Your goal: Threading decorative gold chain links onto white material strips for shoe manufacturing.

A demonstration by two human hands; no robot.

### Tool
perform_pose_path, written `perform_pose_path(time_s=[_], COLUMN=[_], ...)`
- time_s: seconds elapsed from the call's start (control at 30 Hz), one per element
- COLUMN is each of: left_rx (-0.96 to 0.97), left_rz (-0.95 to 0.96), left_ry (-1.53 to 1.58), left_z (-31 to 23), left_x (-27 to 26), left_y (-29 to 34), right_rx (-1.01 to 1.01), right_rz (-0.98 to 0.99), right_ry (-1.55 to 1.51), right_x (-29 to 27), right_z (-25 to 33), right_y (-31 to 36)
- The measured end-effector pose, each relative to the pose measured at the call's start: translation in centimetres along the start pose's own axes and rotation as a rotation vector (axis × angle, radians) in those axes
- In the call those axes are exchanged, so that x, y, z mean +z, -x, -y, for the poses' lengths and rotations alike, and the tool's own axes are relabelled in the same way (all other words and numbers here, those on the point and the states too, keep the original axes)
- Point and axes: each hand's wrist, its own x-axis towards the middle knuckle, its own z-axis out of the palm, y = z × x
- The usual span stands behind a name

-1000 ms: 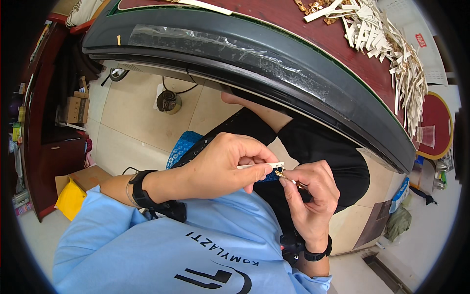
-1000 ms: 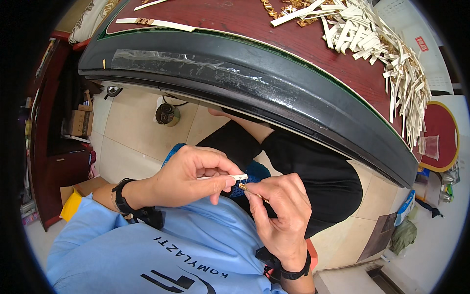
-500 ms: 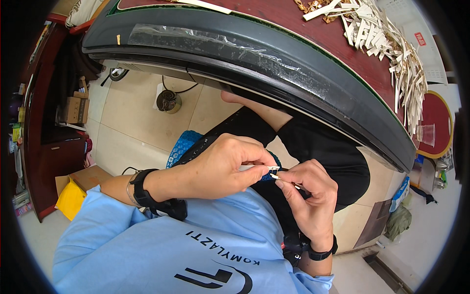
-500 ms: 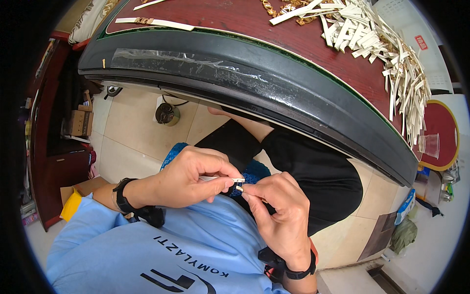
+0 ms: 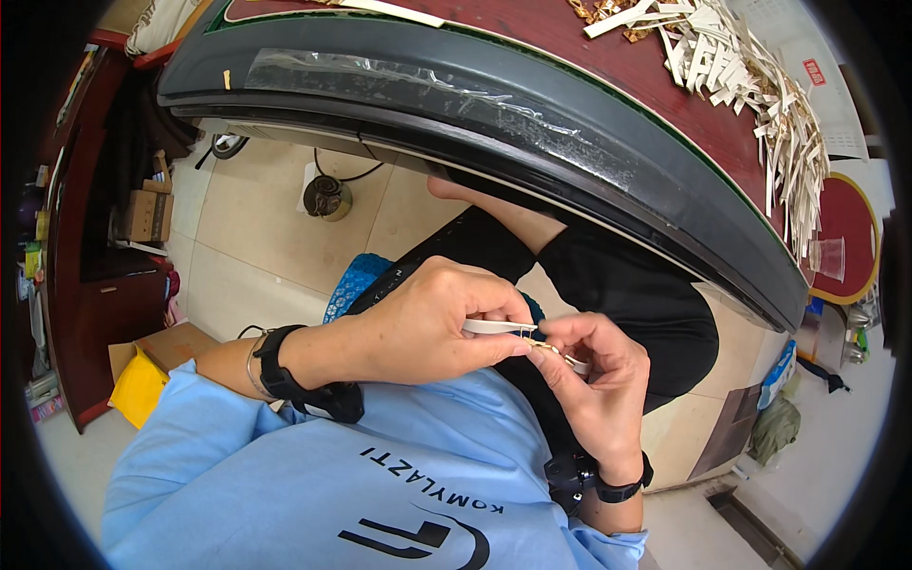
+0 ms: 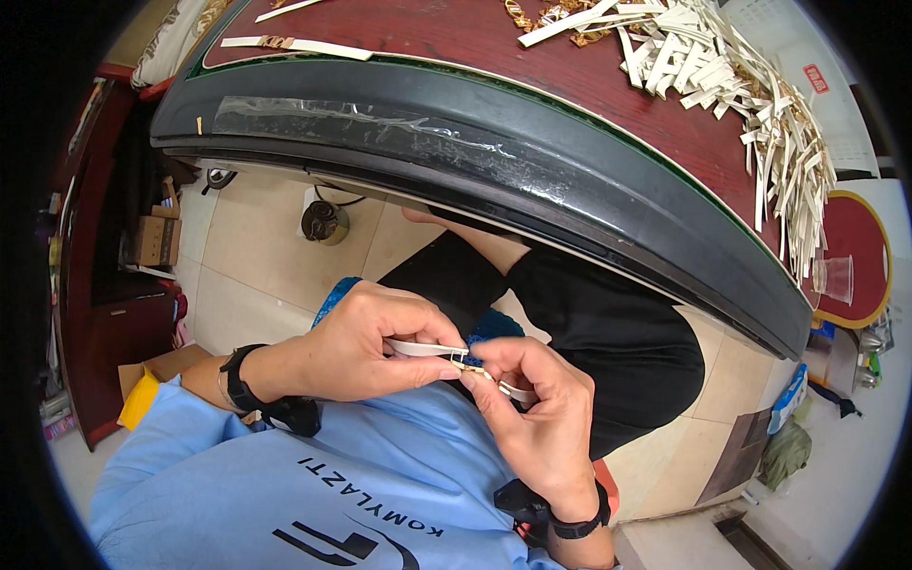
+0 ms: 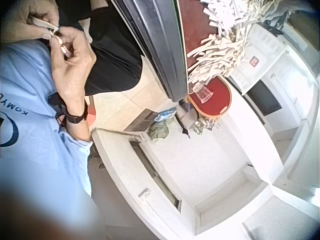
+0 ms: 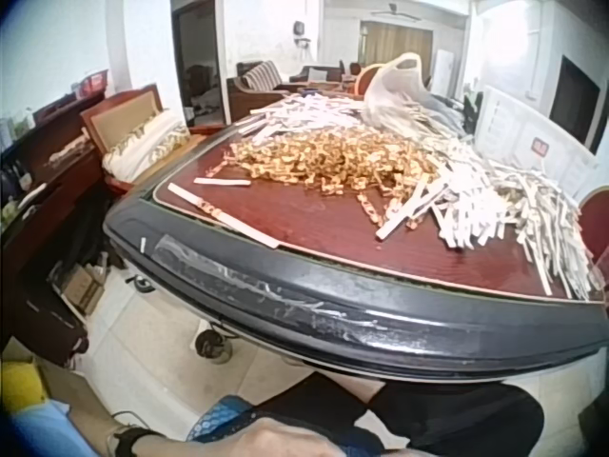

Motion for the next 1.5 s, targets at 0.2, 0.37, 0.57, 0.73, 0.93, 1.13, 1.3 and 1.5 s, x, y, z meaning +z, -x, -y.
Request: perform_pose_path(time_s=[0.2,0.37,0.57,0.73,0.93,1.13,1.3,1.5], left_rx=[-0.031,-0.082,0.084,0.434,0.398,0.629,0.791,0.126], left_rz=[0.022,-0.145,-0.147,-0.125,-0.249,-0.363,-0.317,-0.365], left_ry=[-0.001,0.012,-0.043,-0.132,-0.137,-0.328,-0.424,0.263], left_z=[-0.1,-0.3,0.1,1.0,0.5,0.5,0.7,0.8], left_x=[-0.1,0.1,0.1,0.1,-0.4,-1.2,-1.6,-0.4], left_y=[0.0,0.1,0.3,0.3,0.3,0.9,0.9,0.8], right_rx=[-0.167,-0.298,-0.395,-0.419,-0.720,-0.879,-0.903,-0.878], right_rz=[-0.007,-0.108,-0.130,-0.014,-0.310,-0.387,-0.411,-0.478], right_ry=[0.136,0.192,0.262,0.219,0.456,0.589,0.652,0.599], right_x=[-0.1,0.4,0.5,0.1,-0.3,-0.4,-0.5,-0.1], right_z=[-0.3,-0.3,-0.4,-0.4,-0.8,-1.3,-1.2,-1.4], right_y=[0.0,-0.2,0.0,0.1,0.0,0.3,0.6,0.1])
